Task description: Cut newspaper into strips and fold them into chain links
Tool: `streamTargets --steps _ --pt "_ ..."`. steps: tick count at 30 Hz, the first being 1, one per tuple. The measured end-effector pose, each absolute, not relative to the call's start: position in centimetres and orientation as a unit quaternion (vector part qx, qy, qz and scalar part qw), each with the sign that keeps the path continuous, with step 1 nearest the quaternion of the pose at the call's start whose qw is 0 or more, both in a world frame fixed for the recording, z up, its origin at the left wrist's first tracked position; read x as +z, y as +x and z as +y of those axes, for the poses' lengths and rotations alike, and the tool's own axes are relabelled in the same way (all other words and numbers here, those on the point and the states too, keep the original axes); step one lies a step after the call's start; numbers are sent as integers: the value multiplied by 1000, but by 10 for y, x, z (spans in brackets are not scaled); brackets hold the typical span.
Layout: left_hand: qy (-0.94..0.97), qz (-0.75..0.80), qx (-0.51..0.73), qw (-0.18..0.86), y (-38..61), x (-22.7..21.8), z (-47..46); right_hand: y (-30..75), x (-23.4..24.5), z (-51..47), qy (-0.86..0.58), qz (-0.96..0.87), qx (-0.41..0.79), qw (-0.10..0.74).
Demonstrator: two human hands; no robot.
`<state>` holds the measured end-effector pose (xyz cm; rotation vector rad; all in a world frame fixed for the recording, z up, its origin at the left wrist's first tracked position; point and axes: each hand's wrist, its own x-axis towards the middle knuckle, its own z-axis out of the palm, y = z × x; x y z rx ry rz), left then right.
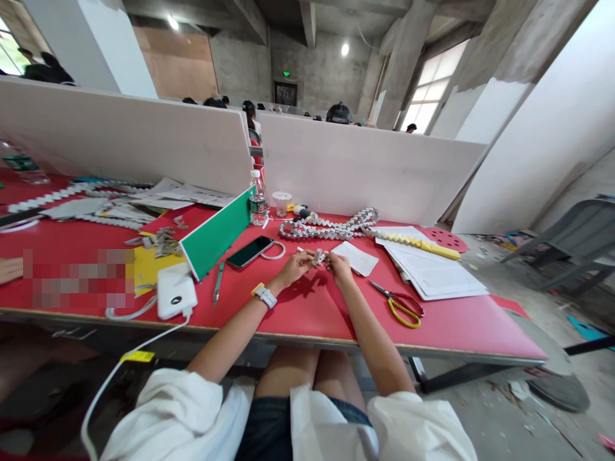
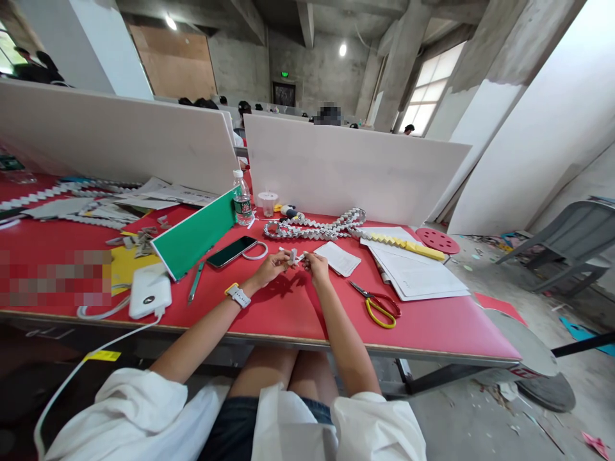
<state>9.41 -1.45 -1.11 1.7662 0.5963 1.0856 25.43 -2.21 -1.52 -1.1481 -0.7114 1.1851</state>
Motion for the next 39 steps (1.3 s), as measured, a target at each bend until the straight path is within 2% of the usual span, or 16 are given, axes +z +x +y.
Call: streamTargets --steps 10,16,25,30,35,39 --pt "680 268 448 515 95 -16 -13 258 -21 -17 -511 -298 503 630" --pt "688 223 464 512 97 -18 -12 259 -23 -17 -513 -297 505 627" --pt "714 247 451 475 95 -5 -21 253 -29 -15 -525 -318 501 610" --pt "685 307 445 488 94 -10 -18 248 -24 -21 -479 -374 497 619" --pt "670 347 443 484 94 -18 -9 248 -19 -25 -472 -444 477 594" --pt "674 322 469 471 93 -19 -5 251 -17 -26 -478 -473 441 594"
